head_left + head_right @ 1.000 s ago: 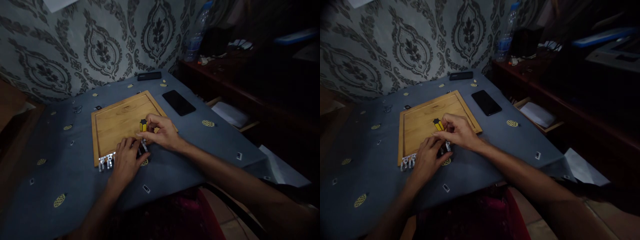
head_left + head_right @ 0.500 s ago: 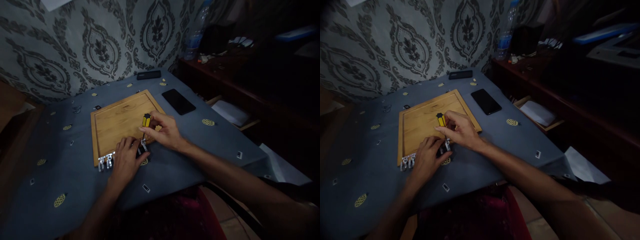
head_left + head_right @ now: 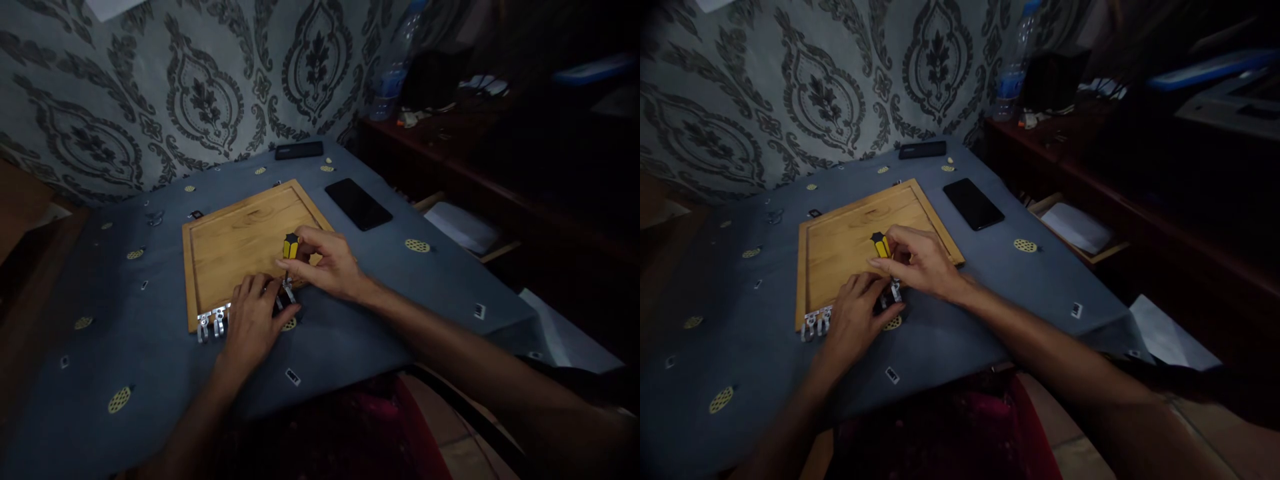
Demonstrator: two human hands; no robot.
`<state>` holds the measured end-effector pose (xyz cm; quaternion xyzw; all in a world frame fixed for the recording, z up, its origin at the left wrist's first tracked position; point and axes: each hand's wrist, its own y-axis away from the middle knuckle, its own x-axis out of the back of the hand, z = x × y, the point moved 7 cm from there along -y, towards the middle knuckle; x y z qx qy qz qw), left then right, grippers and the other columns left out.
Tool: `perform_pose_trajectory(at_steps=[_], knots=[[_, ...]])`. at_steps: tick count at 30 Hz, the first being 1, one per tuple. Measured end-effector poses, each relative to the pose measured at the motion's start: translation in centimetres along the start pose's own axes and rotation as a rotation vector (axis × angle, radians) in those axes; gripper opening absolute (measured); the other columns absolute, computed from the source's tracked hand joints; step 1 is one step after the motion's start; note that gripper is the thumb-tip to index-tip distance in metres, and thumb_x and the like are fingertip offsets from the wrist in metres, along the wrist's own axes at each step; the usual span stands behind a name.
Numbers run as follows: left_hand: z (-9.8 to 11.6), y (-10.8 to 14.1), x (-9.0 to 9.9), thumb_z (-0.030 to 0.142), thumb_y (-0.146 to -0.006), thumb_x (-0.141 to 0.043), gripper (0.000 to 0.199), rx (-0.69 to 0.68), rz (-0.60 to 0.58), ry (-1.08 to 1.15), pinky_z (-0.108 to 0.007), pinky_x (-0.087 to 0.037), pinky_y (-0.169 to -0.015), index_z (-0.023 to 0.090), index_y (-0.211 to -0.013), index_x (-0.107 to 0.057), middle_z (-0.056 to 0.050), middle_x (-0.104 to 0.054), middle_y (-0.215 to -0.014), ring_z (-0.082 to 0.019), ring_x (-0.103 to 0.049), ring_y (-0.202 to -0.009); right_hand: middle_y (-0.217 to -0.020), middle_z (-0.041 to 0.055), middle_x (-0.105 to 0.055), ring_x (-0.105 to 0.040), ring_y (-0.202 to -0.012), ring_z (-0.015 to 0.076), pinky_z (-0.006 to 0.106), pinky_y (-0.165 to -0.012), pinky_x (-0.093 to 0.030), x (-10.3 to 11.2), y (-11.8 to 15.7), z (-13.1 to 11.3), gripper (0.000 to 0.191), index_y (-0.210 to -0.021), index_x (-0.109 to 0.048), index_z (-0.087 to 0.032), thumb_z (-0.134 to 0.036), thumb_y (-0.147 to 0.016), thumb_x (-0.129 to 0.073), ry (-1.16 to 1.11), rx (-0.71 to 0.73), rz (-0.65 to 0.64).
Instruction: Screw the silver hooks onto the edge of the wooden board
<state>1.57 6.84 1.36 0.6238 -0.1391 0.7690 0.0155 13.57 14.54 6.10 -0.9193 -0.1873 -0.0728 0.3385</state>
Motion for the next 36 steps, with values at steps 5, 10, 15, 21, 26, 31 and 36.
perform_pose_trajectory(at_steps=[5,10,15,21,26,31,36], knots=[[0.0,0.0,0.0,0.044,-0.093,-0.065,0.038,0.005,-0.003,0.001,-0.047,-0.048,-0.093,0.017,-0.12,-0.064,-0.01,-0.065,-0.113,-0.031,-0.057,-0.109,-0.065,-0.0055,-0.049,-0.048,-0.058,0.0078,0.022,-0.053,-0.038,0.0,-0.4,-0.2,0.026,-0.072,-0.054,-0.018,-0.032,-0.087,-0.071,0.008,0.012,-0.092],[0.1,0.0,0.0,0.043,-0.092,-0.067,0.039,-0.003,0.003,-0.001,-0.045,-0.048,-0.09,0.019,-0.122,-0.062,-0.009,-0.065,-0.113,-0.03,-0.057,-0.105,-0.075,-0.0012,-0.06,-0.058,-0.063,0.0094,0.021,-0.053,-0.044,-0.2,-0.6,0.0,0.018,-0.083,-0.064,-0.017,-0.033,-0.091,-0.066,-0.154,-0.117,-0.294],[0.1,-0.1,0.1,0.042,-0.091,-0.069,0.038,-0.004,-0.001,0.011,-0.044,-0.047,-0.089,0.018,-0.12,-0.063,-0.008,-0.065,-0.112,-0.029,-0.057,-0.104,-0.072,-0.0001,-0.061,-0.063,-0.061,0.011,0.022,-0.054,-0.047,-0.2,-0.6,-0.1,0.025,-0.073,-0.063,-0.017,-0.033,-0.091,-0.067,-0.263,-0.154,-0.321],[0.0,0.0,-0.1,0.042,-0.092,-0.067,0.042,0.011,-0.015,-0.009,-0.044,-0.047,-0.091,0.019,-0.126,-0.06,-0.008,-0.065,-0.117,-0.029,-0.056,-0.109,-0.062,-0.0043,-0.051,-0.048,-0.055,0.0088,0.023,-0.052,-0.038,-0.2,-0.4,-0.4,0.038,-0.066,-0.052,-0.019,-0.044,-0.085,-0.074,-0.044,-0.01,-0.041],[0.0,0.0,-0.1,0.042,-0.092,-0.066,0.041,0.009,-0.025,-0.005,-0.044,-0.047,-0.091,0.019,-0.126,-0.061,-0.009,-0.064,-0.116,-0.029,-0.056,-0.107,-0.059,-0.0063,-0.046,-0.044,-0.053,0.009,0.024,-0.051,-0.035,-0.1,0.1,-0.9,0.039,-0.066,-0.045,-0.021,-0.038,-0.087,-0.073,0.033,0.084,0.097],[0.1,-0.1,0.0,0.043,-0.091,-0.068,0.038,0.017,-0.033,-0.002,-0.043,-0.047,-0.09,0.019,-0.121,-0.064,-0.008,-0.065,-0.113,-0.029,-0.057,-0.106,-0.066,-0.0038,-0.05,-0.05,-0.055,0.0104,0.027,-0.054,-0.041,1.4,0.5,-0.6,0.032,-0.069,-0.049,-0.021,-0.034,-0.087,-0.072,-0.013,0.017,0.269],[0.1,-0.1,0.1,0.043,-0.091,-0.068,0.038,0.015,-0.035,0.008,-0.043,-0.047,-0.09,0.018,-0.12,-0.064,-0.008,-0.065,-0.114,-0.029,-0.056,-0.106,-0.068,-0.0026,-0.052,-0.05,-0.057,0.011,0.027,-0.053,-0.042,1.8,0.5,-0.2,0.029,-0.071,-0.052,-0.021,-0.037,-0.087,-0.072,0.003,-0.068,0.257]])
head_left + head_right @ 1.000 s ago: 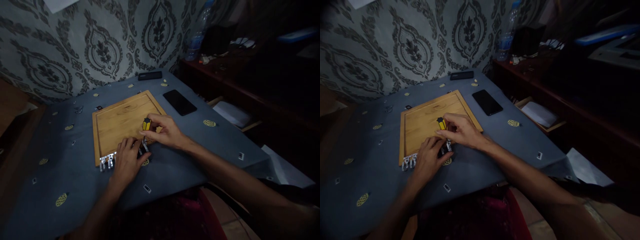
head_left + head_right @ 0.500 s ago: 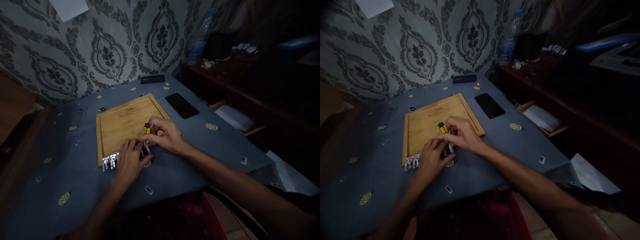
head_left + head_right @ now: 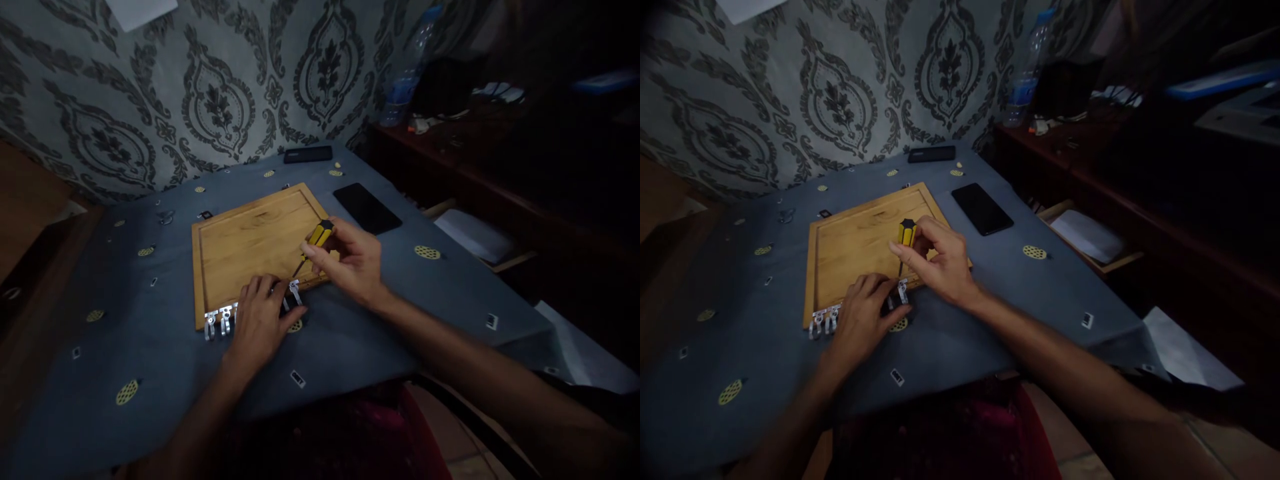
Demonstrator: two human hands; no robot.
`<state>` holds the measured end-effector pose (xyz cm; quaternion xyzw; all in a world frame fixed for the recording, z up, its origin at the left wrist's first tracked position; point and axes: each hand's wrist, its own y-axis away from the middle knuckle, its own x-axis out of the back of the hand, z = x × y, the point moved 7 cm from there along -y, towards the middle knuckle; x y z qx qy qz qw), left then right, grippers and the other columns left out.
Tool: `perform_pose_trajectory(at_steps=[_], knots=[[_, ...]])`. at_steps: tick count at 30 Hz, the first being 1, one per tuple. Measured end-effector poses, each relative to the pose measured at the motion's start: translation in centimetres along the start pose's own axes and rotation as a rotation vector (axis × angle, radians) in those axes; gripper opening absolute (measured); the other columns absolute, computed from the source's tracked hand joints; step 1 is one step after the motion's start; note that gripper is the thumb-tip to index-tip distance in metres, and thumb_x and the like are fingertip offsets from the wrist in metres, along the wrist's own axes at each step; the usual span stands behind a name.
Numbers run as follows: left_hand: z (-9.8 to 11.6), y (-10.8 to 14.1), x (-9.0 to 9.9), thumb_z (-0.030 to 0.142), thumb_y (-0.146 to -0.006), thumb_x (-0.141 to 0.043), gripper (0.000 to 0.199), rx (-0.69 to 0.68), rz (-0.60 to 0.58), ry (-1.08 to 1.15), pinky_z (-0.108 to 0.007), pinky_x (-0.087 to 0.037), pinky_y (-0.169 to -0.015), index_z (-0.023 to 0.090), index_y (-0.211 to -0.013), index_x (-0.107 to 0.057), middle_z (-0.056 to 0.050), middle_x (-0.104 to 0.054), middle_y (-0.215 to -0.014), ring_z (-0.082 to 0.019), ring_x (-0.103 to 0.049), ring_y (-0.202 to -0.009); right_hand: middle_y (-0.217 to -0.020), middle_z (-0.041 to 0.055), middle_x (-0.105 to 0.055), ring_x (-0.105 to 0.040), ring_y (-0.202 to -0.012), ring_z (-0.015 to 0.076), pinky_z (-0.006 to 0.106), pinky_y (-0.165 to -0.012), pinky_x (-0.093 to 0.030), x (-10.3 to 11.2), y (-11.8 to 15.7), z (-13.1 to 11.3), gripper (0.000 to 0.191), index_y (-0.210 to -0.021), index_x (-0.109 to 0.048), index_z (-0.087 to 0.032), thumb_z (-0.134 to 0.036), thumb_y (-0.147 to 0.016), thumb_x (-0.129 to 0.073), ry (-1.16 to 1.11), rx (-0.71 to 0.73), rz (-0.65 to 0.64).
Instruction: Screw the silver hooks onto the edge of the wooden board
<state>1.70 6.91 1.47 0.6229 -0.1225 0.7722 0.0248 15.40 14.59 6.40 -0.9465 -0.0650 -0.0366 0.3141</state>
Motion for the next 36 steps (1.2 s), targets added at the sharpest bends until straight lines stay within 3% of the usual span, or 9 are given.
perform_pose_trajectory(at_steps=[7,17,21,25,28,31,36], knots=[[-0.1,0.1,-0.1,0.044,-0.091,-0.068,0.041,-0.007,0.01,-0.003,-0.044,-0.047,-0.091,0.018,-0.122,-0.063,-0.008,-0.065,-0.115,-0.029,-0.057,-0.108,-0.063,-0.004,-0.05,-0.048,-0.058,0.0107,0.027,-0.055,-0.038,-0.6,-0.1,-0.6,0.031,-0.067,-0.051,-0.021,-0.032,-0.087,-0.071,0.109,0.107,-0.083],[-0.1,0.0,-0.2,0.044,-0.09,-0.069,0.041,-0.004,0.001,-0.006,-0.044,-0.046,-0.089,0.018,-0.121,-0.063,-0.008,-0.065,-0.113,-0.03,-0.056,-0.107,-0.061,-0.0055,-0.045,-0.044,-0.056,0.0095,0.025,-0.053,-0.034,-1.4,0.1,-0.6,0.034,-0.065,-0.046,-0.021,-0.029,-0.087,-0.071,0.08,0.161,-0.137],[-0.2,0.0,-0.3,0.045,-0.09,-0.069,0.042,0.005,-0.006,-0.009,-0.044,-0.046,-0.089,0.018,-0.122,-0.063,-0.008,-0.065,-0.114,-0.03,-0.056,-0.107,-0.061,-0.0055,-0.046,-0.046,-0.056,0.01,0.026,-0.054,-0.036,-1.6,-0.2,0.0,0.035,-0.067,-0.048,-0.021,-0.037,-0.086,-0.072,0.033,0.084,-0.2],[-0.1,0.0,-0.2,0.044,-0.091,-0.068,0.04,-0.002,0.006,-0.003,-0.044,-0.046,-0.089,0.018,-0.12,-0.063,-0.008,-0.066,-0.113,-0.029,-0.056,-0.107,-0.068,-0.0029,-0.056,-0.054,-0.058,0.0106,0.024,-0.053,-0.041,-2.2,-0.3,0.8,0.024,-0.078,-0.059,-0.019,-0.039,-0.088,-0.069,-0.103,-0.107,-0.389],[0.0,0.0,0.0,0.043,-0.092,-0.067,0.037,-0.002,0.009,-0.002,-0.044,-0.046,-0.089,0.018,-0.119,-0.063,-0.008,-0.066,-0.113,-0.028,-0.056,-0.106,-0.066,-0.0016,-0.061,-0.06,-0.058,0.012,0.024,-0.055,-0.046,-2.5,-0.1,0.7,0.025,-0.077,-0.061,-0.019,-0.039,-0.091,-0.065,-0.165,-0.153,-0.495],[0.0,0.1,-0.1,0.043,-0.092,-0.067,0.036,0.003,-0.001,0.001,-0.044,-0.047,-0.09,0.019,-0.119,-0.063,-0.008,-0.065,-0.113,-0.028,-0.056,-0.107,-0.056,-0.0048,-0.055,-0.055,-0.051,0.0107,0.023,-0.05,-0.043,-2.3,-0.1,0.6,0.029,-0.072,-0.058,-0.02,-0.041,-0.088,-0.069,-0.137,-0.12,-0.422],[0.0,0.1,-0.1,0.042,-0.093,-0.067,0.038,0.004,0.003,-0.008,-0.044,-0.047,-0.092,0.021,-0.124,-0.061,-0.008,-0.065,-0.113,-0.028,-0.056,-0.108,-0.058,-0.0066,-0.05,-0.047,-0.049,0.0076,0.023,-0.048,-0.037,-2.2,0.3,0.4,0.035,-0.068,-0.052,-0.02,-0.041,-0.082,-0.076,-0.035,-0.018,-0.241]])
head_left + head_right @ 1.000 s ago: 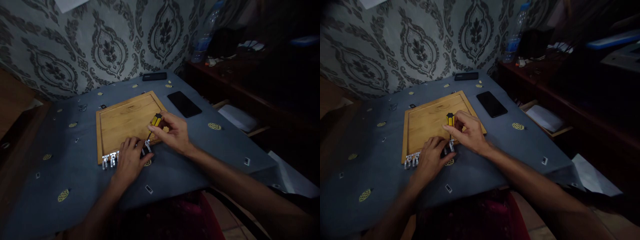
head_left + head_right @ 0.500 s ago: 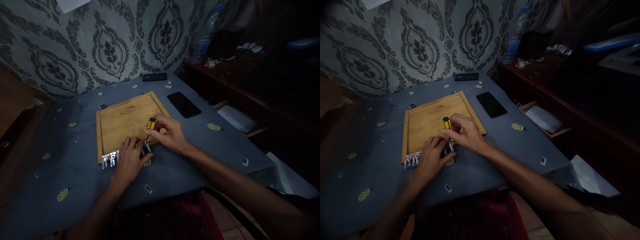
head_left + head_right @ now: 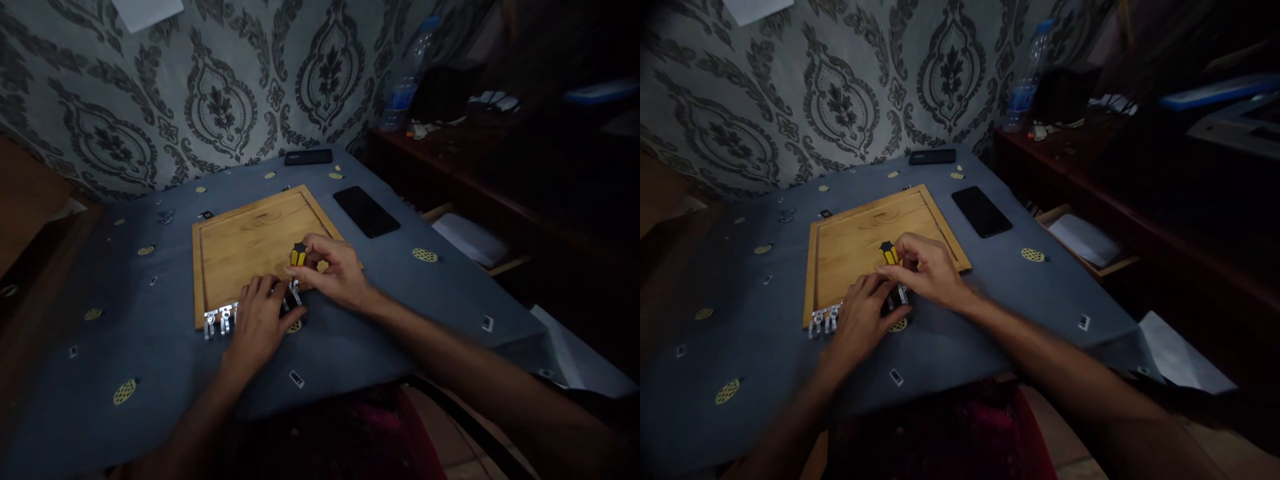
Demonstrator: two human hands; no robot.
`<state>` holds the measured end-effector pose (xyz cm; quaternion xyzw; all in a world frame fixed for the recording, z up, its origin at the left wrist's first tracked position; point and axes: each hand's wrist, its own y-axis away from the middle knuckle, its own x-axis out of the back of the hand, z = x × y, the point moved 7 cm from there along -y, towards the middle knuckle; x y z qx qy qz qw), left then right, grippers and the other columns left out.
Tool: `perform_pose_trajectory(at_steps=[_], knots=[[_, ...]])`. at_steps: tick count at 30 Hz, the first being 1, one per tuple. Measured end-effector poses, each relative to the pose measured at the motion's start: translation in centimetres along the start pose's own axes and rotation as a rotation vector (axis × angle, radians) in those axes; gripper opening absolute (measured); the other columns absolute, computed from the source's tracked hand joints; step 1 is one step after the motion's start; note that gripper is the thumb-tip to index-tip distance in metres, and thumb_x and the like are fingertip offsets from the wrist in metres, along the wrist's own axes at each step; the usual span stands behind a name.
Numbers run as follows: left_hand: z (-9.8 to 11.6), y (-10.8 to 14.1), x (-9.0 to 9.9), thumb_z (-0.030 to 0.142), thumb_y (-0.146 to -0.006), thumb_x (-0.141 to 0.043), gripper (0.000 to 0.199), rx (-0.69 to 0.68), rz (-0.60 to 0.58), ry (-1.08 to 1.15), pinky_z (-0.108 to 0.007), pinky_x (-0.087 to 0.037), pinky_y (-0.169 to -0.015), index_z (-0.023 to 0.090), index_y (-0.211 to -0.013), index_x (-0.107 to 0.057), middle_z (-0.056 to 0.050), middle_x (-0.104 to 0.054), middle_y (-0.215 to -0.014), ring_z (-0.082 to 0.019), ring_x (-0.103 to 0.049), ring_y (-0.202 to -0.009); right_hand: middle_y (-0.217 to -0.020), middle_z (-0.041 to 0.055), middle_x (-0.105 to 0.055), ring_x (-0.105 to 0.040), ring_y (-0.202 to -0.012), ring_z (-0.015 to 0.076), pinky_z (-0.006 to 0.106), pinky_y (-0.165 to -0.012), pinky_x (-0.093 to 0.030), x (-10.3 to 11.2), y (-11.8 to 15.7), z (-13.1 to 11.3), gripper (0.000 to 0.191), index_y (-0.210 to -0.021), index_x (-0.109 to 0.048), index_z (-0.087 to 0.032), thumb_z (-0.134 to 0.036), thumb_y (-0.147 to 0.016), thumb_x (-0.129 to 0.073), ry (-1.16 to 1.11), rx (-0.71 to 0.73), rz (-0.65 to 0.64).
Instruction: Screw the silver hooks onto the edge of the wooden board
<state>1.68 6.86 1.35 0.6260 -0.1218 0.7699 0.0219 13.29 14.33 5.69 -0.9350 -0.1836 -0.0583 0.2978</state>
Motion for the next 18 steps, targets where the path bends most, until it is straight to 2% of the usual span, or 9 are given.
perform_pose_trajectory(at_steps=[3,8,13,18], knots=[[0.0,0.0,0.0,0.043,-0.092,-0.066,0.039,-0.001,-0.009,-0.002,-0.045,-0.048,-0.09,0.019,-0.123,-0.062,-0.008,-0.064,-0.112,-0.029,-0.056,-0.107,-0.062,-0.0047,-0.052,-0.051,-0.054,0.0092,0.024,-0.051,-0.041,0.2,0.1,-0.6,0.033,-0.067,-0.052,-0.02,-0.038,-0.083,-0.075,-0.005,0.041,0.071],[0.1,-0.1,0.2,0.043,-0.091,-0.067,0.038,0.003,-0.017,0.001,-0.044,-0.047,-0.09,0.018,-0.12,-0.064,-0.008,-0.064,-0.112,-0.029,-0.057,-0.106,-0.069,-0.0051,-0.056,-0.055,-0.047,0.0083,0.024,-0.045,-0.043,2.1,0.1,-0.4,0.02,-0.084,-0.057,-0.022,-0.037,-0.087,-0.071,-0.19,-0.061,0.288],[0.1,-0.1,0.2,0.044,-0.091,-0.067,0.039,0.005,-0.001,-0.015,-0.043,-0.047,-0.09,0.019,-0.122,-0.063,-0.008,-0.065,-0.113,-0.029,-0.057,-0.105,-0.062,-0.0049,-0.051,-0.053,-0.051,0.0098,0.024,-0.047,-0.043,1.5,0.0,0.2,0.032,-0.072,-0.053,-0.021,-0.041,-0.084,-0.075,-0.07,-0.05,0.161],[0.0,-0.1,0.1,0.046,-0.092,-0.067,0.04,0.005,-0.013,-0.006,-0.043,-0.047,-0.091,0.019,-0.121,-0.063,-0.008,-0.065,-0.114,-0.029,-0.057,-0.107,-0.067,-0.0024,-0.052,-0.051,-0.059,0.0116,0.026,-0.052,-0.044,1.0,0.3,0.7,0.029,-0.073,-0.054,-0.021,-0.039,-0.086,-0.072,0.031,-0.032,0.132]])
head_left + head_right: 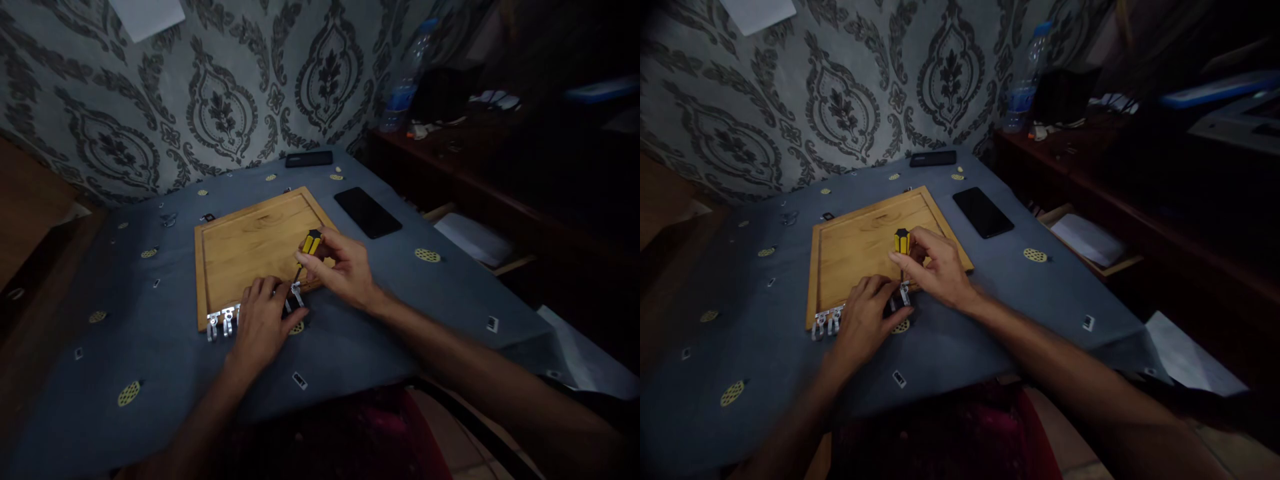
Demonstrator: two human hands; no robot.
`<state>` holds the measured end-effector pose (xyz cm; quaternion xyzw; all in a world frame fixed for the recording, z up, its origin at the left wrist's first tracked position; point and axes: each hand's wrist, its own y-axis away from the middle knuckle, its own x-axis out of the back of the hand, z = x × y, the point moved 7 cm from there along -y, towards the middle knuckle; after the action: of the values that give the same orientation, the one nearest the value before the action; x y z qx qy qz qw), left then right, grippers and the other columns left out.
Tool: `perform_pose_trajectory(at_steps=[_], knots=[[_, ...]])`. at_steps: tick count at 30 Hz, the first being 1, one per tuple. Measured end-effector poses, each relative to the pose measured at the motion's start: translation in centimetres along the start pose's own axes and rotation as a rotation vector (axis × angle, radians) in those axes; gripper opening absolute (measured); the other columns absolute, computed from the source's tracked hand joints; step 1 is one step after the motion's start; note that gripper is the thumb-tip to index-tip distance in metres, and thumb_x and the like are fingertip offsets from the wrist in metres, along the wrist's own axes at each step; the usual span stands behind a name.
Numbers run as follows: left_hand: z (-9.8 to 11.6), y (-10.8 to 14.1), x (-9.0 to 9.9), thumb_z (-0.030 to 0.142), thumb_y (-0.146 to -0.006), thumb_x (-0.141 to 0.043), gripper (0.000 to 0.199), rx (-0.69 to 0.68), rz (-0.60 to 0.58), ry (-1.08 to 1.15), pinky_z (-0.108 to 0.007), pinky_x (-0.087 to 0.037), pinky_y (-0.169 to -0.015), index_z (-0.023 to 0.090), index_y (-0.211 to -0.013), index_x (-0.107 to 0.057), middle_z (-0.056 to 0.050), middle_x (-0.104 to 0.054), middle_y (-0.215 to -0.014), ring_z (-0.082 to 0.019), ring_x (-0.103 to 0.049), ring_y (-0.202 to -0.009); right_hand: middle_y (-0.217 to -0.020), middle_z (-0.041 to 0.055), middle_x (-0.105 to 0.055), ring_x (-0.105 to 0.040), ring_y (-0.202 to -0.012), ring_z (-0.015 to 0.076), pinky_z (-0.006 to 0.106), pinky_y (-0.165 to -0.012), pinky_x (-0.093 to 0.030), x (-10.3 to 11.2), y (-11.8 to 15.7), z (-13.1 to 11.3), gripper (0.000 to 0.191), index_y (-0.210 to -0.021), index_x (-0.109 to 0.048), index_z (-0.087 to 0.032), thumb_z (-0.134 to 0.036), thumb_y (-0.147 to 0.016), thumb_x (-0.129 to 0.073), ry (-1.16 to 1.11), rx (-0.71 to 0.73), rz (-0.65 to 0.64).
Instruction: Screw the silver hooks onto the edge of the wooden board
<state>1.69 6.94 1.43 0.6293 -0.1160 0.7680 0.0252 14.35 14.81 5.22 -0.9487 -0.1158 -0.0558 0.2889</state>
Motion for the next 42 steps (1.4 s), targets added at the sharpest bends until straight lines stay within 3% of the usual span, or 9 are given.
perform_pose_trajectory(at_steps=[9,15,19,24,27,35,39,42], knots=[[-0.1,0.1,-0.1,0.044,-0.093,-0.065,0.038,-0.009,0.0,0.023,-0.044,-0.046,-0.091,0.02,-0.122,-0.062,-0.008,-0.064,-0.115,-0.029,-0.055,-0.108,-0.068,-0.0026,-0.052,-0.049,-0.059,0.0114,0.026,-0.053,-0.04,-0.4,0.0,0.0,0.026,-0.074,-0.053,-0.021,-0.035,-0.087,-0.069,0.011,0.006,-0.047],[0.0,0.0,-0.1,0.044,-0.092,-0.067,0.041,0.0,-0.015,0.006,-0.044,-0.046,-0.09,0.018,-0.123,-0.062,-0.008,-0.064,-0.114,-0.029,-0.055,-0.107,-0.062,-0.0056,-0.048,-0.048,-0.055,0.0095,0.025,-0.053,-0.037,-0.5,0.0,-1.2,0.027,-0.071,-0.05,-0.021,-0.031,-0.086,-0.07,0.076,0.127,-0.087],[0.0,0.0,-0.1,0.043,-0.092,-0.066,0.04,0.001,-0.007,-0.009,-0.044,-0.047,-0.091,0.019,-0.125,-0.062,-0.009,-0.064,-0.115,-0.029,-0.055,-0.108,-0.064,-0.0046,-0.051,-0.049,-0.056,0.0096,0.024,-0.054,-0.039,-0.8,-0.1,-1.4,0.026,-0.072,-0.054,-0.02,-0.034,-0.087,-0.07,0.082,0.12,-0.183],[0.0,0.0,-0.1,0.042,-0.092,-0.067,0.039,-0.004,0.004,0.004,-0.044,-0.047,-0.091,0.019,-0.124,-0.062,-0.009,-0.065,-0.116,-0.029,-0.056,-0.108,-0.075,-0.0008,-0.057,-0.056,-0.066,0.0111,0.024,-0.057,-0.044,-1.2,-0.6,-1.5,0.02,-0.08,-0.065,-0.018,-0.034,-0.09,-0.066,-0.05,0.057,-0.392],[0.0,0.0,0.0,0.041,-0.092,-0.068,0.038,-0.006,0.019,0.011,-0.044,-0.047,-0.089,0.018,-0.121,-0.063,-0.009,-0.065,-0.114,-0.029,-0.056,-0.107,-0.078,-0.0001,-0.058,-0.058,-0.066,0.0114,0.024,-0.057,-0.046,-1.3,-0.8,-1.4,0.024,-0.075,-0.065,-0.018,-0.036,-0.091,-0.067,-0.127,0.051,-0.431],[-0.1,0.1,-0.2,0.043,-0.093,-0.066,0.04,-0.018,0.022,-0.009,-0.043,-0.046,-0.09,0.02,-0.125,-0.06,-0.007,-0.064,-0.114,-0.029,-0.056,-0.109,-0.061,-0.0049,-0.047,-0.048,-0.058,0.01,0.025,-0.055,-0.037,-1.1,-0.5,-1.4,0.039,-0.061,-0.049,-0.02,-0.036,-0.086,-0.073,-0.031,0.188,-0.146],[-0.2,0.1,-0.2,0.044,-0.093,-0.066,0.039,-0.008,0.016,-0.003,-0.043,-0.046,-0.09,0.02,-0.124,-0.061,-0.007,-0.064,-0.114,-0.028,-0.056,-0.109,-0.061,-0.0053,-0.047,-0.046,-0.056,0.0096,0.025,-0.052,-0.037,-0.9,-0.2,-1.5,0.038,-0.062,-0.048,-0.02,-0.035,-0.083,-0.076,-0.046,0.163,-0.069],[-0.1,0.1,0.0,0.043,-0.093,-0.066,0.034,-0.007,0.019,0.01,-0.042,-0.046,-0.089,0.019,-0.117,-0.064,-0.007,-0.064,-0.112,-0.028,-0.056,-0.107,-0.065,-0.005,-0.052,-0.049,-0.051,0.009,0.025,-0.047,-0.039,0.3,-0.3,-1.2,0.026,-0.074,-0.056,-0.021,-0.037,-0.087,-0.071,-0.16,0.063,0.054]])
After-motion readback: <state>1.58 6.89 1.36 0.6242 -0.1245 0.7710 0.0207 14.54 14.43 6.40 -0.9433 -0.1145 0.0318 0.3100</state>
